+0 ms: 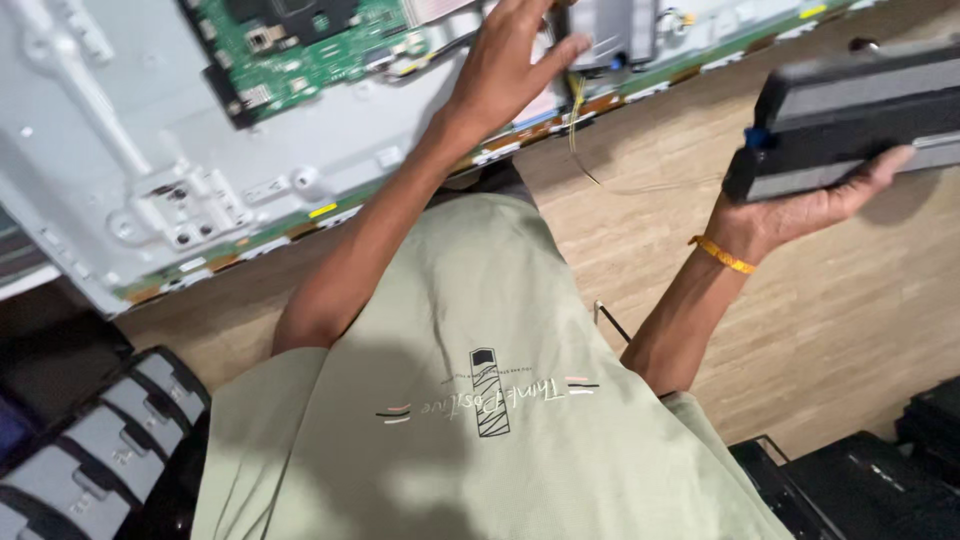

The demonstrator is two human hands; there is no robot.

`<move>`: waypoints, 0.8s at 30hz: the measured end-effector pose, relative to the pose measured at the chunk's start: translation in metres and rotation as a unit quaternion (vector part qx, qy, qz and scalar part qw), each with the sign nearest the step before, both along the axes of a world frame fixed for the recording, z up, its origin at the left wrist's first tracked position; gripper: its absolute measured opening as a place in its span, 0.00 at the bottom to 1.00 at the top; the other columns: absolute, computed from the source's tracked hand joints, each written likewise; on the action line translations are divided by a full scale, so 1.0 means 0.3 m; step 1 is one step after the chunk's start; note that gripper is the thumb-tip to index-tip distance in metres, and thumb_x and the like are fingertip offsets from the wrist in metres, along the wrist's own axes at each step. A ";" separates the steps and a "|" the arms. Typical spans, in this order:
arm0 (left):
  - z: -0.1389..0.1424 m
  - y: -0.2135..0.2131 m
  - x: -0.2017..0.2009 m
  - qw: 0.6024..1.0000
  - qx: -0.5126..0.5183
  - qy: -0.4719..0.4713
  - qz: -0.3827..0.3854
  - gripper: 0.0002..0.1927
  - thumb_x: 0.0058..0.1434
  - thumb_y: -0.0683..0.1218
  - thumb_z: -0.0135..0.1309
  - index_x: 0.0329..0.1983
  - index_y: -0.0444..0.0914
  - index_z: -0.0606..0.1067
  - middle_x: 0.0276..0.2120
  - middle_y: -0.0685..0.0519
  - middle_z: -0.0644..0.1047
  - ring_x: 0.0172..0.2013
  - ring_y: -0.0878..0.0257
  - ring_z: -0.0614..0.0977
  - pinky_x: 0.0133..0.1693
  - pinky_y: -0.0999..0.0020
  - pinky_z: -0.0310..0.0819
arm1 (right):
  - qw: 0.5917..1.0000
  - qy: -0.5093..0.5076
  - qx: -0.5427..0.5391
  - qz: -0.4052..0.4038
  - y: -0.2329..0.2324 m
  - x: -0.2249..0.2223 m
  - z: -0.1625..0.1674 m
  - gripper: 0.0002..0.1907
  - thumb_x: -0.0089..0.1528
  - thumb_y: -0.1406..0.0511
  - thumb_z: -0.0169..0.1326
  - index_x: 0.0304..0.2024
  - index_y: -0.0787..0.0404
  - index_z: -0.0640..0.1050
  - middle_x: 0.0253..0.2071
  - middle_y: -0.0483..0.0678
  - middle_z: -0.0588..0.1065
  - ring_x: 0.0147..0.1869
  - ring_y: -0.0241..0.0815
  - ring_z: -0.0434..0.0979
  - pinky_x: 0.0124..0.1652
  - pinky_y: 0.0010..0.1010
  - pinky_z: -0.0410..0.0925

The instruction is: The person works at a bench with the back cover of a television lying flat. They use a wide brush to sweep dust from the panel, open a drawer to take a tool, reposition black internal components, and handle and align the components on the panel by hand.

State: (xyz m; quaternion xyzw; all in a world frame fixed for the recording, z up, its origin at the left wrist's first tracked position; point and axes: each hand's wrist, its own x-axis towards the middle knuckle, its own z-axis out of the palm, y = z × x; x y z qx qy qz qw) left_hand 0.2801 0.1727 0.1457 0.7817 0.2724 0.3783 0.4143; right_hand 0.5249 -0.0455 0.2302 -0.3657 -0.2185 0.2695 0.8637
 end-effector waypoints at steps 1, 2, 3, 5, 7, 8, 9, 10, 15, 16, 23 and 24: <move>-0.009 0.002 0.029 0.997 0.077 0.006 -0.021 0.29 0.70 0.55 0.69 0.63 0.36 0.70 0.54 0.42 0.76 0.54 0.44 0.78 0.52 0.52 0.74 | 0.999 0.031 0.008 -0.020 -0.019 0.067 -0.029 0.31 0.69 0.52 0.55 0.68 0.63 0.70 0.67 0.55 0.74 0.65 0.49 0.76 0.63 0.43 0.71; -0.011 0.011 0.067 0.993 0.096 0.036 -0.050 0.33 0.67 0.56 0.70 0.65 0.38 0.69 0.56 0.41 0.75 0.56 0.42 0.76 0.54 0.50 0.72 | 0.998 0.052 0.009 -0.036 -0.035 0.134 -0.065 0.31 0.69 0.53 0.56 0.68 0.64 0.70 0.67 0.55 0.74 0.65 0.50 0.76 0.63 0.44 0.71; -0.013 0.029 0.105 0.988 0.116 0.066 -0.080 0.36 0.64 0.57 0.71 0.68 0.39 0.68 0.58 0.41 0.73 0.58 0.41 0.74 0.55 0.48 0.69 | 0.996 0.073 0.010 -0.051 -0.053 0.201 -0.104 0.32 0.68 0.54 0.57 0.68 0.64 0.69 0.66 0.55 0.74 0.66 0.51 0.76 0.64 0.44 0.70; -0.012 0.068 0.183 0.973 0.142 0.114 -0.140 0.43 0.59 0.58 0.73 0.71 0.40 0.65 0.61 0.39 0.71 0.61 0.39 0.71 0.58 0.45 0.65 | 0.993 0.093 0.002 -0.074 -0.078 0.335 -0.188 0.32 0.66 0.56 0.60 0.66 0.65 0.70 0.64 0.55 0.74 0.66 0.53 0.76 0.65 0.45 0.72; -0.005 0.109 0.254 0.957 0.153 0.153 -0.196 0.49 0.54 0.59 0.74 0.73 0.40 0.63 0.63 0.37 0.69 0.62 0.38 0.68 0.59 0.43 0.62 | 0.990 0.117 -0.037 -0.072 -0.081 0.465 -0.270 0.32 0.63 0.56 0.62 0.64 0.65 0.71 0.61 0.55 0.75 0.63 0.54 0.77 0.64 0.50 0.73; -0.003 0.107 0.285 0.951 0.176 0.163 -0.195 0.50 0.52 0.60 0.74 0.73 0.40 0.64 0.63 0.38 0.69 0.63 0.38 0.67 0.60 0.42 0.60 | 0.987 0.131 -0.060 -0.070 -0.078 0.525 -0.306 0.32 0.62 0.56 0.63 0.63 0.65 0.71 0.60 0.56 0.75 0.61 0.55 0.77 0.63 0.52 0.73; 0.001 0.107 0.316 0.944 0.201 0.173 -0.194 0.51 0.50 0.61 0.73 0.72 0.39 0.65 0.64 0.38 0.69 0.64 0.39 0.65 0.60 0.40 0.57 | 0.985 0.154 -0.060 -0.055 -0.070 0.580 -0.340 0.31 0.62 0.57 0.63 0.63 0.65 0.71 0.60 0.55 0.75 0.62 0.53 0.77 0.64 0.50 0.74; 0.007 0.118 0.346 0.937 0.230 0.182 -0.190 0.52 0.47 0.62 0.72 0.72 0.39 0.66 0.65 0.38 0.69 0.65 0.40 0.64 0.61 0.39 0.55 | 0.982 0.175 -0.055 -0.038 -0.055 0.630 -0.371 0.30 0.62 0.58 0.63 0.63 0.64 0.71 0.60 0.53 0.75 0.62 0.51 0.77 0.65 0.48 0.74; 0.034 0.110 0.376 0.903 0.252 0.293 -0.189 0.39 0.54 0.68 0.68 0.57 0.37 0.75 0.60 0.43 0.72 0.71 0.43 0.62 0.70 0.39 0.43 | 0.980 0.166 -0.108 -0.001 0.032 0.721 -0.504 0.19 0.73 0.63 0.62 0.61 0.67 0.73 0.56 0.50 0.75 0.58 0.42 0.75 0.56 0.33 0.69; 0.039 0.108 0.371 0.893 0.256 0.321 -0.184 0.37 0.56 0.69 0.67 0.54 0.37 0.77 0.58 0.44 0.73 0.72 0.44 0.62 0.72 0.39 0.41 | 0.981 0.149 -0.127 0.008 0.051 0.713 -0.525 0.16 0.74 0.64 0.61 0.58 0.66 0.73 0.52 0.49 0.74 0.56 0.41 0.74 0.56 0.35 0.68; 0.070 0.063 0.355 0.913 0.224 0.319 -0.120 0.32 0.60 0.66 0.67 0.52 0.38 0.78 0.61 0.45 0.73 0.74 0.47 0.61 0.75 0.38 0.39 | 0.963 0.252 -0.095 0.031 0.162 0.680 -0.458 0.23 0.65 0.61 0.60 0.59 0.66 0.74 0.55 0.51 0.78 0.58 0.44 0.79 0.62 0.39 0.71; 0.070 0.053 0.363 0.914 0.219 0.324 -0.111 0.32 0.58 0.66 0.68 0.51 0.37 0.78 0.61 0.44 0.73 0.74 0.46 0.61 0.73 0.36 0.39 | 0.966 0.238 -0.094 0.036 0.169 0.686 -0.425 0.23 0.65 0.61 0.60 0.59 0.66 0.74 0.55 0.50 0.78 0.58 0.44 0.78 0.62 0.39 0.71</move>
